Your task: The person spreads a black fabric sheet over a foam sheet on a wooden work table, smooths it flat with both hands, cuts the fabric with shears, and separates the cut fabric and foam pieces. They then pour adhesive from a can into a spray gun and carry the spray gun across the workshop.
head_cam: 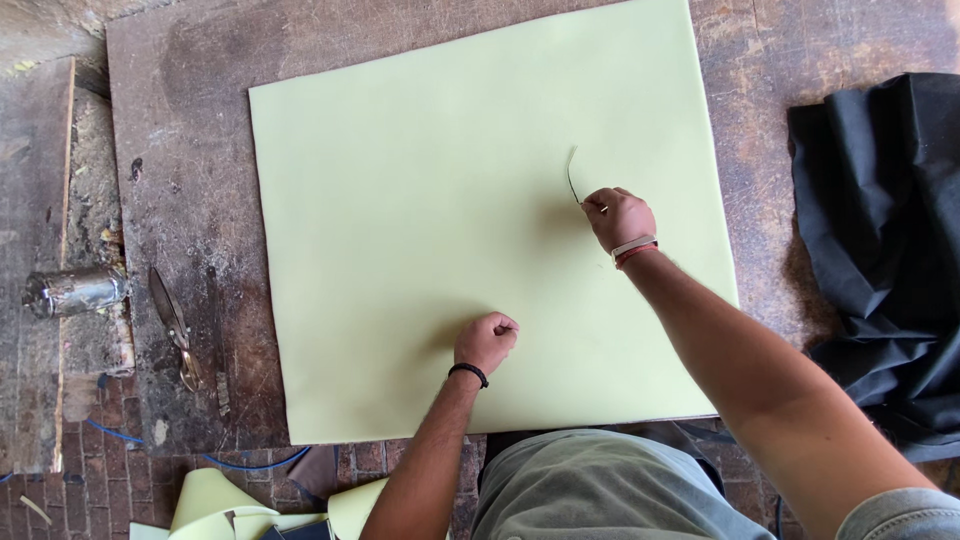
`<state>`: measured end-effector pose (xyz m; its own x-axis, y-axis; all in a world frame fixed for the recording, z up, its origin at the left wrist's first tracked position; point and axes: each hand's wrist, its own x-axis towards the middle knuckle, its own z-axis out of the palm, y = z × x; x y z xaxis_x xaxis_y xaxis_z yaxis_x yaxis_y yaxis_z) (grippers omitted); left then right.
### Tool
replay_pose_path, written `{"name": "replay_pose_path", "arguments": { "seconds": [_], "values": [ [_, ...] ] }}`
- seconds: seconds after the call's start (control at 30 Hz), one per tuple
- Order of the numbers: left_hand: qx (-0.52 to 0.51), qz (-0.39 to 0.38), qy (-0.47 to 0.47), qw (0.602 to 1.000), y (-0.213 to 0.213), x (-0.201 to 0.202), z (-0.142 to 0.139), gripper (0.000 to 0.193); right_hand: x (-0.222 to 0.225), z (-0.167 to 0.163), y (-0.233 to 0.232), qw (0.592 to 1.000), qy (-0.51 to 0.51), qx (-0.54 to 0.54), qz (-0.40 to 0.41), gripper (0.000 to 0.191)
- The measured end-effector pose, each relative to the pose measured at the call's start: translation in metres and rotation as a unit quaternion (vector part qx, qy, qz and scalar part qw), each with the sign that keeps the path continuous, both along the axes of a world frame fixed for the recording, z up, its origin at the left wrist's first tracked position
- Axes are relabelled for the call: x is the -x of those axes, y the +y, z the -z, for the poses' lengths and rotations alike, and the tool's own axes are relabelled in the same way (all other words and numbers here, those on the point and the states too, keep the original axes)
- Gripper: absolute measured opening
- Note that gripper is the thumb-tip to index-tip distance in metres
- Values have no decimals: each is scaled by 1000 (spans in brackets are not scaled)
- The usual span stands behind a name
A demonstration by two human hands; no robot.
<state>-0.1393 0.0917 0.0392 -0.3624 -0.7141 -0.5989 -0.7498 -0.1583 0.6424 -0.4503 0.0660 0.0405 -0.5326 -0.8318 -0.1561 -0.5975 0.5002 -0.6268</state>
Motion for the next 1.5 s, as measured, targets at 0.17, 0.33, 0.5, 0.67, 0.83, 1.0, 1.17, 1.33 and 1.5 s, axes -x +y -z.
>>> {"name": "replay_pose_path", "arguments": {
  "seconds": [0.17, 0.33, 0.5, 0.67, 0.83, 1.0, 1.17, 1.33, 1.5],
  "values": [
    [-91, -30, 92, 991, -9, -13, 8, 14, -2, 12, -15, 996, 75, -38, -28, 16],
    [-117, -25, 119, 986, -9, -20, 17, 13, -3, 12, -15, 985, 122, -86, -88, 18],
    [-119, -7, 133, 984, -9, -25, 27, 15, -8, -1, -20, 983, 73, -153, -72, 21],
    [-87, -46, 148, 984, -1, -23, 24, 17, -31, -10, 13, 935, -321, -120, 97, 25],
    [118, -9, 167, 979, 35, 3, -19, 38, -64, -24, 113, 860, -495, -92, 80, 18],
    [146, 65, 246, 956, 96, 51, -76, 57, -70, -51, 212, 731, -678, -4, 73, 10],
    [201, 66, 316, 925, 170, 67, -100, 35, -70, -61, 279, 639, -766, 49, 53, 8],
    [235, 13, 297, 925, 223, 43, -106, 27, -89, -72, 316, 647, -761, -12, 35, 15],
    [206, -123, 310, 920, 239, -5, -115, 10, -133, -94, 312, 705, -706, -71, 4, 16]
  ]
}}
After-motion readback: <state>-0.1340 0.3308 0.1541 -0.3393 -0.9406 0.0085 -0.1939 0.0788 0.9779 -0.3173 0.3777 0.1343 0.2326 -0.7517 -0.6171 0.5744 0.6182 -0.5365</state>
